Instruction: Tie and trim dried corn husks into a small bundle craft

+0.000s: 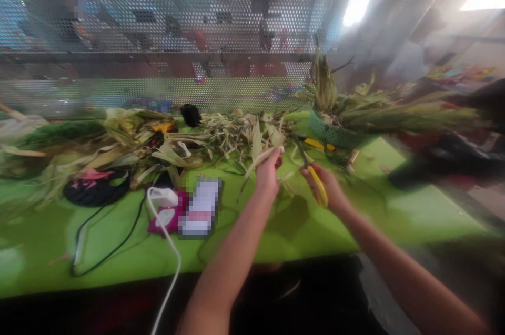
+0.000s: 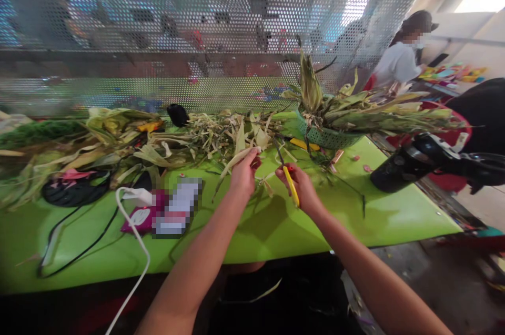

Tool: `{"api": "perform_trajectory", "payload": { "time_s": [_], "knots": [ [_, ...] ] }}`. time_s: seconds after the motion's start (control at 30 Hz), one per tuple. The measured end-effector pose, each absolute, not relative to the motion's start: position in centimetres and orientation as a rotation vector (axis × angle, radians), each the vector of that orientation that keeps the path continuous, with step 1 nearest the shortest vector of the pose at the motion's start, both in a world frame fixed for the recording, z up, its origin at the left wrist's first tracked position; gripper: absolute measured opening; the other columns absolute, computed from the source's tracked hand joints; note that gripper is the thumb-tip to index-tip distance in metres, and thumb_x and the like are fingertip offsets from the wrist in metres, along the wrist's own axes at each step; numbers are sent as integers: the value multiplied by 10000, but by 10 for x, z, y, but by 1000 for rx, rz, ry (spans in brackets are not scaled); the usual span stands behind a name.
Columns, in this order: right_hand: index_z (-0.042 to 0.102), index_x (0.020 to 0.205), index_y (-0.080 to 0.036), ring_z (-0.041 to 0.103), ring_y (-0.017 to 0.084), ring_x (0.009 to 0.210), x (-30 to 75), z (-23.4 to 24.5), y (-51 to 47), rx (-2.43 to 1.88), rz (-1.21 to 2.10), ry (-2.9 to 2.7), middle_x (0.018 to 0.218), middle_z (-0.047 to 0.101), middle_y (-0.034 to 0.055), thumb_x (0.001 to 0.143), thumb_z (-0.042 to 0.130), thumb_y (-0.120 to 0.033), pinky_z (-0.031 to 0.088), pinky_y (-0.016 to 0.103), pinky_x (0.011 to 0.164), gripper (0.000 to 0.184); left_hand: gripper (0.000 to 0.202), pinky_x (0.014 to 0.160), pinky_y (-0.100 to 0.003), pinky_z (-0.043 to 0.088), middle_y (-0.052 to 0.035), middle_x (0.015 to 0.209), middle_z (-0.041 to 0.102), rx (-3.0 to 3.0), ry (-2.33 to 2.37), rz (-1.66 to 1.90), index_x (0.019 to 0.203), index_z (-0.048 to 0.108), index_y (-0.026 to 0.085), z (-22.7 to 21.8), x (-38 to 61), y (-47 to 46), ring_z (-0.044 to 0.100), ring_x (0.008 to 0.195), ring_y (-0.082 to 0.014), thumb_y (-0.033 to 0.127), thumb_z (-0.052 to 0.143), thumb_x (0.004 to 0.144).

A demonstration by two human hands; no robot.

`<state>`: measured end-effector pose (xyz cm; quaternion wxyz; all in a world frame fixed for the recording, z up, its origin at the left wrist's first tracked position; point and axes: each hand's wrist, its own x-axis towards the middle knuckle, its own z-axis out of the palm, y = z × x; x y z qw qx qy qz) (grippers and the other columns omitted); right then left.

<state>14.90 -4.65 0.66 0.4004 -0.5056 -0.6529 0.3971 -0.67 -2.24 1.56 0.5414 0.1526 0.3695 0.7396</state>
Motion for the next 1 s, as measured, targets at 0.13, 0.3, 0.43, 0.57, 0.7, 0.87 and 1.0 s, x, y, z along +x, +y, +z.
{"api": "perform_trajectory", "payload": {
  "time_s": [0.13, 0.3, 0.43, 0.57, 0.7, 0.87, 1.0],
  "knots": [
    [659, 1019, -193, 585, 200, 692, 203, 5, -32, -1603, 460, -2061, 840, 692, 72, 843, 605, -473, 384, 286, 586, 335, 278, 616, -231, 431, -9, 725, 686, 404, 933, 1704, 803, 694, 152, 16, -13, -20, 567, 614, -88, 290, 808, 591],
    [668, 1133, -209, 613, 231, 744, 247, 6, -36, -1860, 108, -2354, 972, 700, 120, 840, 588, -356, 356, 296, 583, 337, 176, 624, -251, 442, -30, 695, 675, 585, 1015, 1617, 759, 696, 141, 14, -13, -20, 582, 613, -110, 287, 748, 676],
    [703, 1110, -250, 632, 251, 795, 232, 31, -39, -1758, 68, -2331, 994, 706, 109, 870, 571, -412, 389, 313, 617, 318, 160, 649, -267, 458, -45, 722, 682, 819, 1100, 1530, 769, 699, 143, 9, -12, -19, 587, 634, -125, 280, 746, 700],
    [721, 1007, -226, 635, 201, 792, 187, 53, -25, -1324, 472, -2239, 934, 727, 54, 890, 569, -440, 438, 298, 699, 287, 225, 638, -257, 450, -51, 759, 693, 1033, 1076, 1455, 857, 696, 145, 4, -13, -16, 608, 672, -138, 224, 782, 665],
    [667, 731, -186, 518, 142, 591, 149, 51, -4, -1258, 604, -2191, 641, 624, 8, 851, 597, -482, 346, 264, 554, 327, 259, 605, -250, 432, -28, 680, 664, 1055, 1133, 1474, 777, 640, 150, 3, -17, -13, 584, 609, -128, 201, 827, 605],
    [597, 698, -178, 514, 115, 561, 133, 44, 11, -1128, 1046, -2028, 626, 594, -9, 786, 633, -473, 393, 248, 555, 310, 189, 603, -254, 436, -15, 648, 644, 1019, 1131, 1513, 717, 631, 157, 5, -25, -9, 566, 592, -126, 226, 794, 651],
    [586, 690, -177, 513, 108, 572, 133, 42, 15, -1078, 1249, -1956, 636, 596, -6, 752, 663, -474, 422, 249, 573, 314, 125, 625, -256, 437, -19, 659, 649, 1015, 1097, 1512, 732, 681, 157, 2, -29, -7, 563, 603, -124, 230, 769, 681]
  ]
}}
